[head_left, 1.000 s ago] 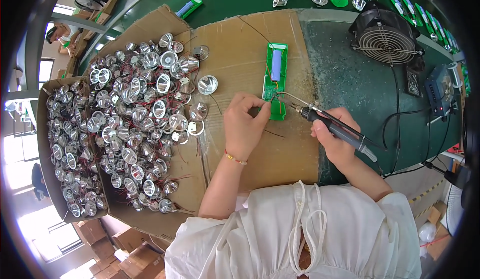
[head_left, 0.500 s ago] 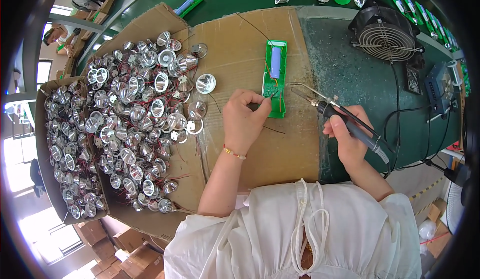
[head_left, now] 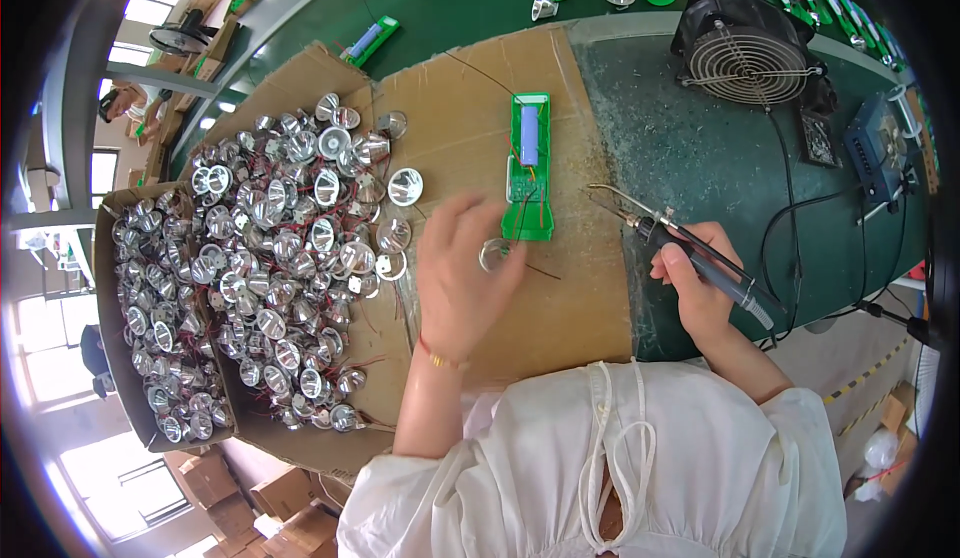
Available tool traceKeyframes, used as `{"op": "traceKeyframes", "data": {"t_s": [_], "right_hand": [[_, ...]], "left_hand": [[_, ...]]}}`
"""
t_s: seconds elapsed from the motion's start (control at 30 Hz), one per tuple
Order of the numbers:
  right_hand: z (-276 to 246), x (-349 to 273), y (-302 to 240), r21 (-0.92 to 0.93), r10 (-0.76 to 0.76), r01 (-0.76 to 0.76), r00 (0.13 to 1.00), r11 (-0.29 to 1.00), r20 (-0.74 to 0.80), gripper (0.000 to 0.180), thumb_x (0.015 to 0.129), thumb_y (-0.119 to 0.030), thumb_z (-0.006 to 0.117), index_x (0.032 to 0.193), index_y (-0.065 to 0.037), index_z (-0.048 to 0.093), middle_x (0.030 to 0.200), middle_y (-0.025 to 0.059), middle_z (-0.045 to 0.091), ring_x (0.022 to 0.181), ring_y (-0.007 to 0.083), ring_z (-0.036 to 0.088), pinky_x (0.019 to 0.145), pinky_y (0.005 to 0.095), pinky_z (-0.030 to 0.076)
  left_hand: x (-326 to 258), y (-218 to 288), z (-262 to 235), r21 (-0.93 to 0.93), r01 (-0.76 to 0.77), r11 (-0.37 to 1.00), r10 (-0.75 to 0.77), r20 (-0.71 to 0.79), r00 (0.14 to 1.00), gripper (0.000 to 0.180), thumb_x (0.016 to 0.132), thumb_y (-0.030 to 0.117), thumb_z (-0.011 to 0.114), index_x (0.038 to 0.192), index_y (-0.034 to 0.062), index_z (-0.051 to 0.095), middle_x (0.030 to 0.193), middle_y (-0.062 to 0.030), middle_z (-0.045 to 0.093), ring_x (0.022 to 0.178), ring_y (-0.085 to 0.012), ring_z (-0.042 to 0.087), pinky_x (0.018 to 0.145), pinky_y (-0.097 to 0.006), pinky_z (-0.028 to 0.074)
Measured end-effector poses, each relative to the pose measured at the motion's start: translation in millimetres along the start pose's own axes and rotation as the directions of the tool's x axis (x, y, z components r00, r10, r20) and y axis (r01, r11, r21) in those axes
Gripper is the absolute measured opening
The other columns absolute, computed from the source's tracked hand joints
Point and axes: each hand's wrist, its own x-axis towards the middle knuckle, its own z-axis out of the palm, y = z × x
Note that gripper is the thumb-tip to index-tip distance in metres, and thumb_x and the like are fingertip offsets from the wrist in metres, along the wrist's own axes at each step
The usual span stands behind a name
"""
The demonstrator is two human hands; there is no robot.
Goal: The person assembles components for handheld LED lights by soldering wires to a circuit board, then placing the circuit board, a reflector, and a battery into an LED light housing. The soldering is performed with a soldering iron under an exhaust fan.
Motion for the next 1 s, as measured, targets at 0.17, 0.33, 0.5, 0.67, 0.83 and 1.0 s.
{"op": "traceKeyframes", "data": {"t_s": [0.17, 0.33, 0.5, 0.67, 0.83, 1.0], "right_hand": [[3, -1, 0, 0.084, 0.077, -0.079, 0.997, 0.993, 0.027, 0.015, 0.080, -0.004, 0.060, 0.089, 0.003, 0.051, 0.072, 0.0080, 0.059, 0.060, 0.0099, 0.057, 0.055, 0.0216, 0.048], [6, 2, 0, 0.006, -0.008, 0.008, 0.998, 1.000, 0.061, 0.016, 0.079, -0.006, 0.062, 0.088, 0.002, 0.052, 0.072, 0.0068, 0.060, 0.061, 0.0085, 0.057, 0.055, 0.0209, 0.047], [26, 15, 6, -0.040, -0.046, 0.052, 0.992, 0.998, 0.121, 0.014, 0.076, -0.006, 0.066, 0.082, 0.000, 0.055, 0.069, 0.0021, 0.059, 0.059, 0.0043, 0.053, 0.052, 0.0188, 0.042], [38, 24, 8, 0.007, 0.082, -0.083, 0.993, 0.997, 0.084, 0.014, 0.076, -0.006, 0.066, 0.082, 0.000, 0.055, 0.067, 0.0025, 0.059, 0.058, 0.0043, 0.053, 0.051, 0.0187, 0.042], [41, 28, 6, 0.042, 0.146, -0.150, 0.986, 0.988, 0.086, 0.014, 0.076, -0.006, 0.065, 0.082, 0.001, 0.054, 0.066, 0.0038, 0.059, 0.056, 0.0056, 0.055, 0.050, 0.0195, 0.045], [40, 28, 5, 0.041, 0.191, -0.195, 0.978, 0.980, 0.090, 0.014, 0.078, -0.006, 0.064, 0.083, 0.001, 0.053, 0.067, 0.0067, 0.060, 0.056, 0.0078, 0.056, 0.050, 0.0205, 0.046]], "left_hand": [[-19, 0, 18, 0.284, -0.255, 0.924, 0.223, 0.141, 0.965, 0.012, 0.063, 0.015, 0.070, 0.072, 0.0116, 0.062, 0.115, -0.0069, 0.049, 0.118, -0.0311, 0.037, 0.095, -0.049, 0.030], [-6, -5, 14, 0.028, -0.101, 0.994, 0.104, -0.107, 0.989, 0.011, 0.066, 0.012, 0.070, 0.070, 0.0081, 0.061, 0.098, -0.0084, 0.056, 0.102, -0.0290, 0.049, 0.086, -0.043, 0.037], [9, -17, 23, -0.335, 0.358, 0.872, -0.353, 0.079, 0.932, 0.009, 0.070, 0.009, 0.067, 0.068, 0.0028, 0.060, 0.083, -0.0092, 0.058, 0.083, -0.0247, 0.051, 0.073, -0.033, 0.042], [7, -26, 29, -0.338, 0.436, 0.834, -0.408, 0.154, 0.900, 0.011, 0.070, 0.012, 0.067, 0.067, 0.0033, 0.060, 0.082, -0.0080, 0.058, 0.082, -0.0232, 0.051, 0.071, -0.033, 0.042], [7, -27, 31, -0.313, 0.351, 0.882, -0.337, 0.102, 0.936, 0.011, 0.069, 0.012, 0.067, 0.066, 0.0039, 0.061, 0.080, -0.0067, 0.058, 0.080, -0.0237, 0.050, 0.071, -0.033, 0.041], [8, -28, 31, -0.318, 0.346, 0.883, -0.332, 0.100, 0.938, 0.010, 0.069, 0.012, 0.067, 0.066, 0.0041, 0.061, 0.081, -0.0068, 0.059, 0.082, -0.0240, 0.050, 0.072, -0.033, 0.041]]}}
